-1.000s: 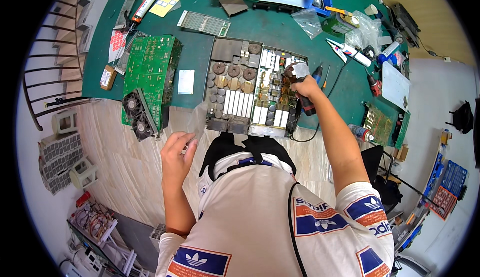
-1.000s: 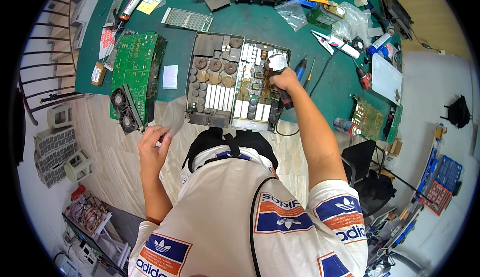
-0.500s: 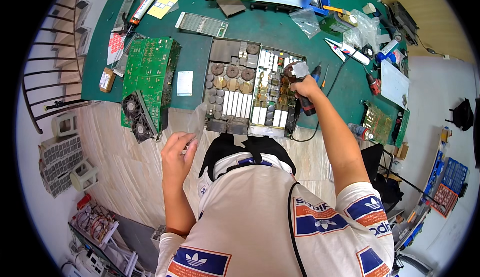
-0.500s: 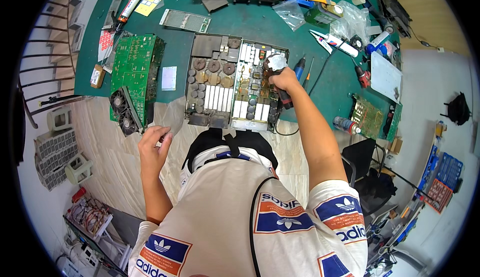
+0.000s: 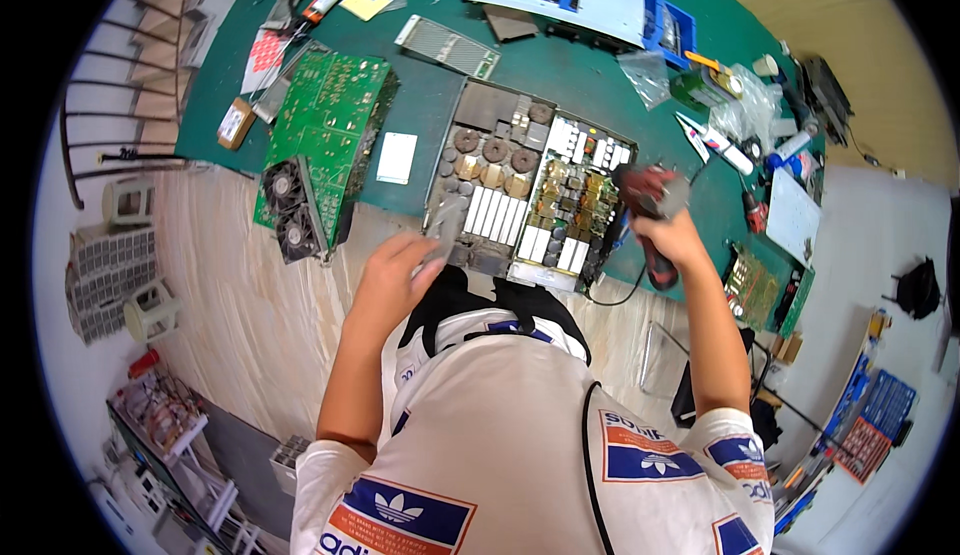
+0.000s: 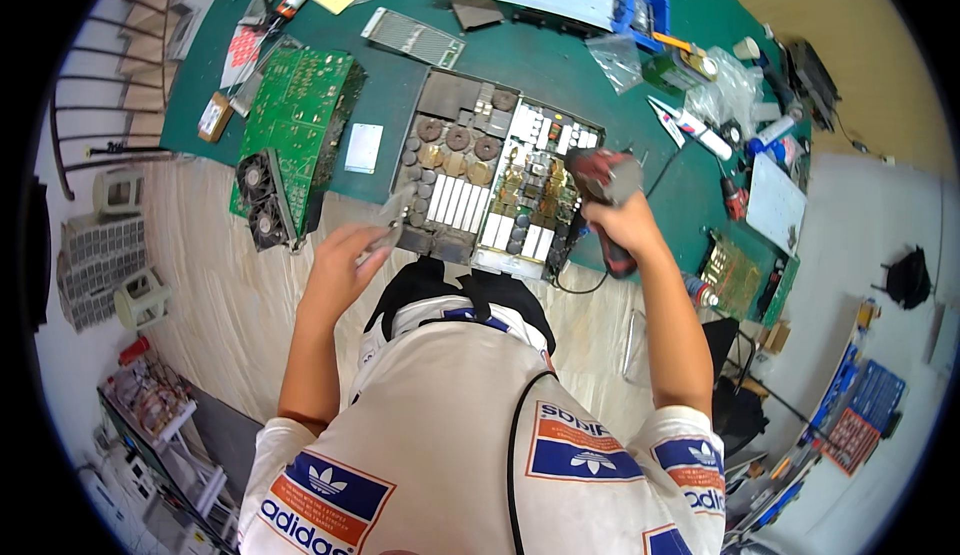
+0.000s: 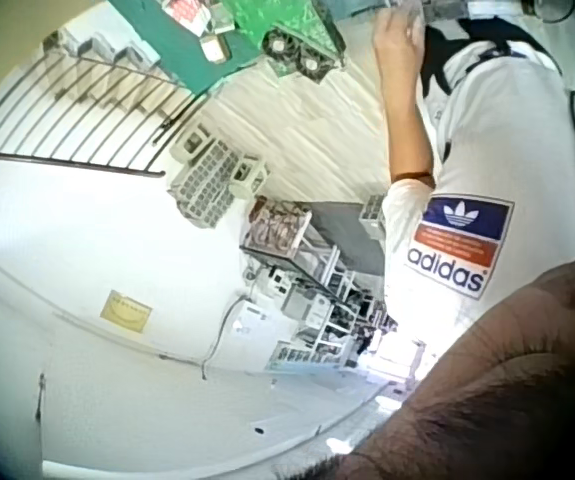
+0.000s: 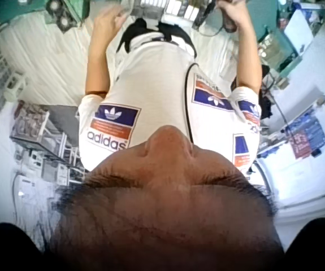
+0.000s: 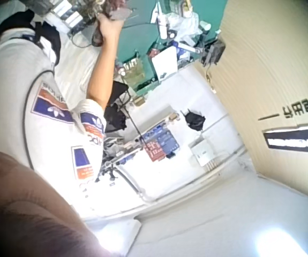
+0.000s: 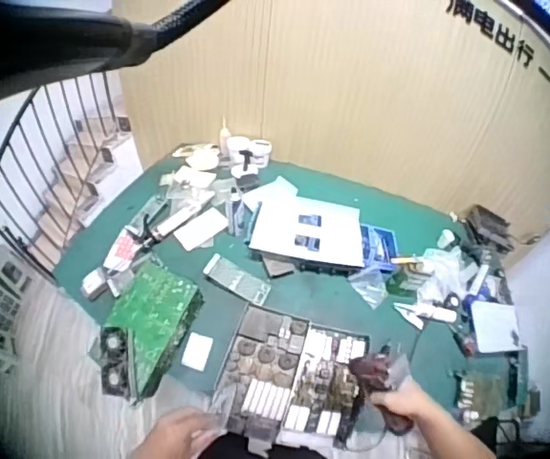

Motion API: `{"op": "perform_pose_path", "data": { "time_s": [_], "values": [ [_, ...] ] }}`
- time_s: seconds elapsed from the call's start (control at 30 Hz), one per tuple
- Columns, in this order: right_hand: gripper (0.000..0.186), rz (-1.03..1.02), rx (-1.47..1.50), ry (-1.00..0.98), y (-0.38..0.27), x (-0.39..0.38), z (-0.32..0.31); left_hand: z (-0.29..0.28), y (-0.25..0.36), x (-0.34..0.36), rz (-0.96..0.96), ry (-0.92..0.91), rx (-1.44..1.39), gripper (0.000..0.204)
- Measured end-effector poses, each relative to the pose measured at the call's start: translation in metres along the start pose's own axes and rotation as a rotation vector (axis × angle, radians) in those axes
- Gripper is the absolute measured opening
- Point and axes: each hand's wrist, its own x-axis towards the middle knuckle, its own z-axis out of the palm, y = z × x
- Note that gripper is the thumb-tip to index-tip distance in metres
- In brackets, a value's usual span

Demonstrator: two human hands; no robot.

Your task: The person uses a power drill to loosen screws on an electronic component and then uses a manual screwdriver to manipulate parts of the internal assembly.

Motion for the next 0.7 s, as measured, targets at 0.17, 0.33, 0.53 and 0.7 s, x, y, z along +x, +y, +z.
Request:
{"op": "perform_pose_path", "data": {
  "time_s": [0.17,0.33,0.53,0.7],
  "values": [
    [0.042,-0.126,-0.057,-0.165,-0.045,-0.072,0.001,0.016,-0.012,0.024,0.107,-0.064,0.02,0.035],
    [0.037,-0.223,-0.181,-0.291,-0.076,-0.105,0.019,0.024,0.001,0.047,0.178,-0.103,-0.018,0.037],
    [0.038,-0.327,-0.266,-0.358,-0.079,-0.108,0.035,0.026,0.017,0.055,0.271,-0.066,-0.078,0.032],
    [0.035,-0.224,-0.149,-0.358,-0.076,-0.109,0.04,0.028,0.02,0.055,0.262,-0.1,-0.123,0.019]
  ]
}}
